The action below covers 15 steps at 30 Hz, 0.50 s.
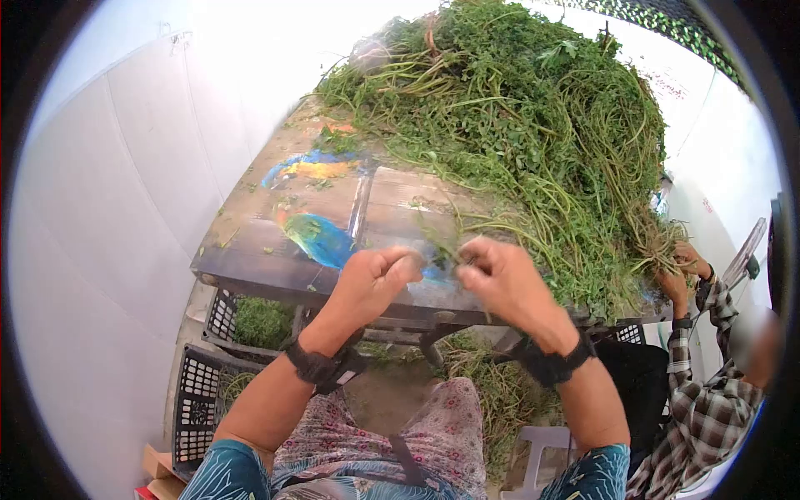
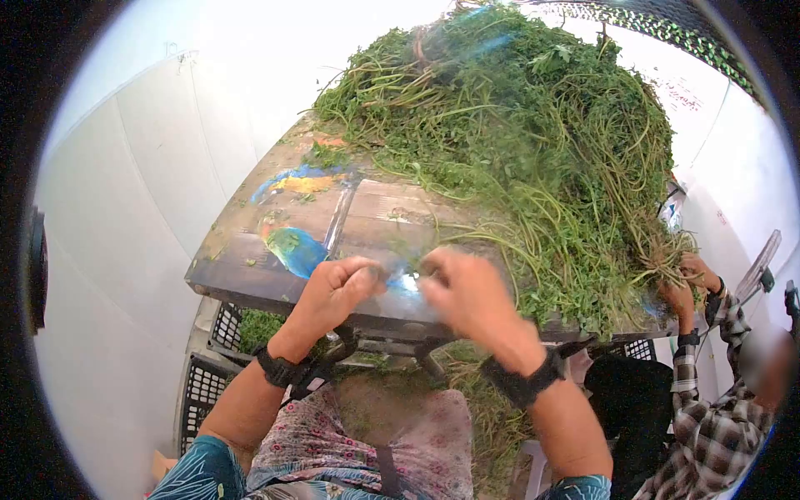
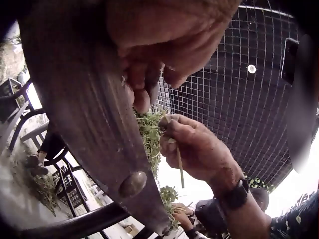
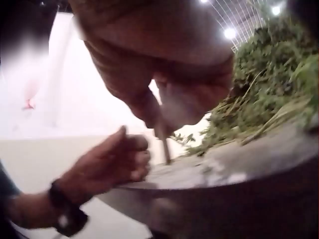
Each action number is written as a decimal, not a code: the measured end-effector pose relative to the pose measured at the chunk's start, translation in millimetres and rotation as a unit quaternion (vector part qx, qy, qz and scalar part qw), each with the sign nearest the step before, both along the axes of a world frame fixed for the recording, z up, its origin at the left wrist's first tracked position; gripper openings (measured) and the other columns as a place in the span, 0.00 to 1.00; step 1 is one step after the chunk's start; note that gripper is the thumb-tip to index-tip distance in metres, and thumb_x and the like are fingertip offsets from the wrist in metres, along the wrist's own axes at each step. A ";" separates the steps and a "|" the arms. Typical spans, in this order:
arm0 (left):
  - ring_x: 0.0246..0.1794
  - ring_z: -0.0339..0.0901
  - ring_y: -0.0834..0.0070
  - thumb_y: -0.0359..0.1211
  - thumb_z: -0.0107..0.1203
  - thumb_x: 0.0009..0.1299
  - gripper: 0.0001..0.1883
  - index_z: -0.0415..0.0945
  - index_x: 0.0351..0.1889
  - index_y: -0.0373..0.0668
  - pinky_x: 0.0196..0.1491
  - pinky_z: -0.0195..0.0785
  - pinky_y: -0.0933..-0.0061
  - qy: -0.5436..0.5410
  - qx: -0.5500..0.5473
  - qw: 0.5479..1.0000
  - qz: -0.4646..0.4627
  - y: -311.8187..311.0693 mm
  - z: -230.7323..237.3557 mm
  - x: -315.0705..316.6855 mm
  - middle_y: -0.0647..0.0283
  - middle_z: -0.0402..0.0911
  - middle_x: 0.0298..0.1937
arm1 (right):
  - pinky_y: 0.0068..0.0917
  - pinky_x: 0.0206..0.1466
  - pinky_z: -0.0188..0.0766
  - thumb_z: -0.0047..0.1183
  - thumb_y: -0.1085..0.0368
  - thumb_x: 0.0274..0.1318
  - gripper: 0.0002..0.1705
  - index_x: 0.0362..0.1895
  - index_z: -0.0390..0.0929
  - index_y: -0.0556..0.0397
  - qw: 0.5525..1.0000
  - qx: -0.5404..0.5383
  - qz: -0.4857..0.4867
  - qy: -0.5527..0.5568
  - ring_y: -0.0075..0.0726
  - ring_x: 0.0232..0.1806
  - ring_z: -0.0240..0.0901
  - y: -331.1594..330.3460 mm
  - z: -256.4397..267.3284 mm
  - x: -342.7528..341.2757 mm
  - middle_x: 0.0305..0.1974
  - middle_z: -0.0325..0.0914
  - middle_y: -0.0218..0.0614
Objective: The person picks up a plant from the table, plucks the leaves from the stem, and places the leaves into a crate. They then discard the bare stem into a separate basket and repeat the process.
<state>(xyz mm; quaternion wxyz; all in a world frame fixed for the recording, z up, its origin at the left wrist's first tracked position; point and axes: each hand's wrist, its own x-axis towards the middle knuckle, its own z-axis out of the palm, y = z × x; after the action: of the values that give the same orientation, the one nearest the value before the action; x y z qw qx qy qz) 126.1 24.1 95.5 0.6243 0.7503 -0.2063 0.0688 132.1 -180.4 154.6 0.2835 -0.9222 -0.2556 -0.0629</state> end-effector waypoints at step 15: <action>0.21 0.70 0.85 0.35 0.49 0.68 0.12 0.74 0.39 0.35 0.26 0.65 0.84 0.108 -0.104 0.989 -0.017 8.4 -0.2 6.8 0.65 0.79 0.29 | 0.39 0.30 0.66 0.53 0.62 0.47 0.15 0.39 0.74 0.55 0.992 0.062 0.018 0.109 0.52 0.25 0.71 24.5 -20.5 -22.2 0.23 0.73 0.49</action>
<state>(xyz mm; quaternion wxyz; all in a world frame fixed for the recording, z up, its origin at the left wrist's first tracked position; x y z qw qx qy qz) 132.8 32.6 95.3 0.7185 0.6808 -0.1420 -0.0019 109.9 -155.9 134.1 0.3669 -0.8995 -0.2357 0.0274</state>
